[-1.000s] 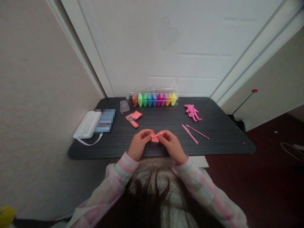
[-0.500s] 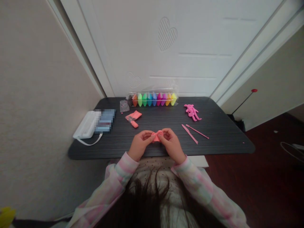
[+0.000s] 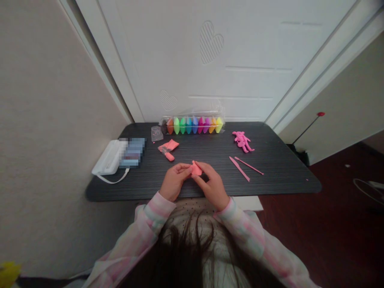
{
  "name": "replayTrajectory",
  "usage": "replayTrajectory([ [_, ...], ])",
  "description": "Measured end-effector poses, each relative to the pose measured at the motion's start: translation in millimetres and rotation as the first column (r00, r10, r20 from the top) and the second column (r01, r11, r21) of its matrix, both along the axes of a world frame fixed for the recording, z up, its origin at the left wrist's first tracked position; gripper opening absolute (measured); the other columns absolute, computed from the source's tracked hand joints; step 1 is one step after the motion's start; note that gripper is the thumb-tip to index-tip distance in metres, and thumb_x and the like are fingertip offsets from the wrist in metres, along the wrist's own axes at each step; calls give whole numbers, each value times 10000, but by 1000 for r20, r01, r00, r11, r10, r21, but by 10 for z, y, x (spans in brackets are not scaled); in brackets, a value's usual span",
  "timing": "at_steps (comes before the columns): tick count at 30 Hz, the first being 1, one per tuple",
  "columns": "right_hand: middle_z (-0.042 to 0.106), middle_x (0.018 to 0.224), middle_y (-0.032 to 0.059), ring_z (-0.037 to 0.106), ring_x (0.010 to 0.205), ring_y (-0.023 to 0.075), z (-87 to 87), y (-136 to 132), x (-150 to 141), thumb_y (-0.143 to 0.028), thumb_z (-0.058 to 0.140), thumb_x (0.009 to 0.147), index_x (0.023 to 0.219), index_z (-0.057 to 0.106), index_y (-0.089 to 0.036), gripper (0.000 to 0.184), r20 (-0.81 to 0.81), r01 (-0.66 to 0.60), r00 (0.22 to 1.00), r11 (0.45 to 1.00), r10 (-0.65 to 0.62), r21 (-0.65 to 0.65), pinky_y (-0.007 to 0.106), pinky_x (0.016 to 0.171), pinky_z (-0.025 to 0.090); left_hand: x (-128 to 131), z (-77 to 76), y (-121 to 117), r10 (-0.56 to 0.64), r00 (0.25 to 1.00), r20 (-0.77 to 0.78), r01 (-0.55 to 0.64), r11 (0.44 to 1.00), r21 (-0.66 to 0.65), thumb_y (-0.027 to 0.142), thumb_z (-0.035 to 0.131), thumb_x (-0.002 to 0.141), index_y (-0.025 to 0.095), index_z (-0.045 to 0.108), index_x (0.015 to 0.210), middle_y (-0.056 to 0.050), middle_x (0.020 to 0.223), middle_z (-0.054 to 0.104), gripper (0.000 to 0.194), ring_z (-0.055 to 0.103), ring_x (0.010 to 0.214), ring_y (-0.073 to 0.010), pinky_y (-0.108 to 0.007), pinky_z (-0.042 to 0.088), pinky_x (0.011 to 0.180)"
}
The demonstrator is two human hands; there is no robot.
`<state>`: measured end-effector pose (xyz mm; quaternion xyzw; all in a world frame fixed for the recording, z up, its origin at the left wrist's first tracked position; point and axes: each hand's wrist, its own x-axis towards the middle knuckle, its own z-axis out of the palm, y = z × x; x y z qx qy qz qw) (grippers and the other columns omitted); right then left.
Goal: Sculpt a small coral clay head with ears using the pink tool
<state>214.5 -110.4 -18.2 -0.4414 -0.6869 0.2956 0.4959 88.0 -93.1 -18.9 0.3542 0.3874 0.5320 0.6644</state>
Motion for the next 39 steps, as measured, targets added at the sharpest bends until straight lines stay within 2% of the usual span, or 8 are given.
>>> replayTrajectory([
  [5, 590, 1066, 34, 520, 993, 182, -34, -14, 24, -258, 500, 762, 1094, 524, -261, 333, -7, 8, 1000, 999, -9, -33, 339, 890, 373, 1, -30, 7, 21, 999, -37, -18, 997, 76, 146, 654, 600, 145, 608, 697, 19, 678, 605, 107, 541, 664, -81, -214, 407, 686],
  [10, 614, 1026, 25, 555, 945, 183, -29, -3, 44, -284, 465, 787, 1027, 564, -256, 261, -22, -1, 1000, 992, -2, -125, 331, 837, 404, 4, -59, 7, 55, 997, -47, -50, 993, 110, 114, 657, 592, 202, 570, 946, 8, 890, 600, 375, 544, 838, -107, -239, 401, 782],
  [13, 643, 875, 29, 596, 794, 171, -37, 14, 38, -301, 482, 775, 952, 573, -226, 213, -66, -7, 998, 982, -5, -189, 311, 740, 434, 6, -48, -9, -4, 995, -97, 14, 995, 102, 159, 623, 639, 163, 594, 886, -19, 878, 627, 249, 557, 831, -124, -255, 406, 784],
  [17, 620, 687, 1, 581, 631, 145, -82, 40, 21, -321, 542, 726, 847, 509, -200, 175, -202, 7, 977, 957, -68, -291, 268, 608, 432, 21, -35, -21, 47, 991, -121, -31, 991, 129, 152, 637, 619, 153, 575, 747, 10, 749, 635, 142, 575, 726, -112, -250, 427, 724],
  [23, 567, 713, 0, 510, 636, 125, -109, 62, 36, -308, 579, 694, 763, 548, -192, 139, -113, 157, 977, 968, -182, -196, 248, 591, 407, 41, -34, -22, 102, 964, -245, -71, 988, 135, 186, 635, 623, 146, 581, 908, -17, 778, 642, 293, 583, 750, -132, -291, 426, 768],
  [29, 591, 817, 24, 554, 720, 133, -103, 42, 40, -263, 553, 719, 874, 553, -194, 169, -173, 41, 982, 984, -71, -176, 263, 667, 444, 51, -14, -10, 120, 962, -246, -84, 985, 152, 233, 606, 656, 127, 603, 778, -41, 762, 650, 162, 583, 721, -142, -294, 443, 726],
  [35, 615, 905, 39, 581, 820, 145, -74, 27, 56, -243, 512, 755, 937, 576, -204, 197, -215, -104, 975, 974, 60, -200, 291, 769, 451, 91, -27, 4, 185, 975, -123, -167, 976, 143, 232, 601, 668, 112, 597, 712, -19, 668, 630, 128, 573, 634, -110, -275, 461, 672],
  [39, 631, 817, 24, 590, 768, 141, -68, 30, 55, -253, 517, 757, 859, 600, -204, 141, -253, -89, 967, 973, 32, -215, 284, 738, 460, 99, -34, -7, 207, 973, -105, -192, 972, 137, 209, 622, 650, 107, 605, 690, -15, 659, 634, 110, 574, 629, -102, -271, 467, 685],
])
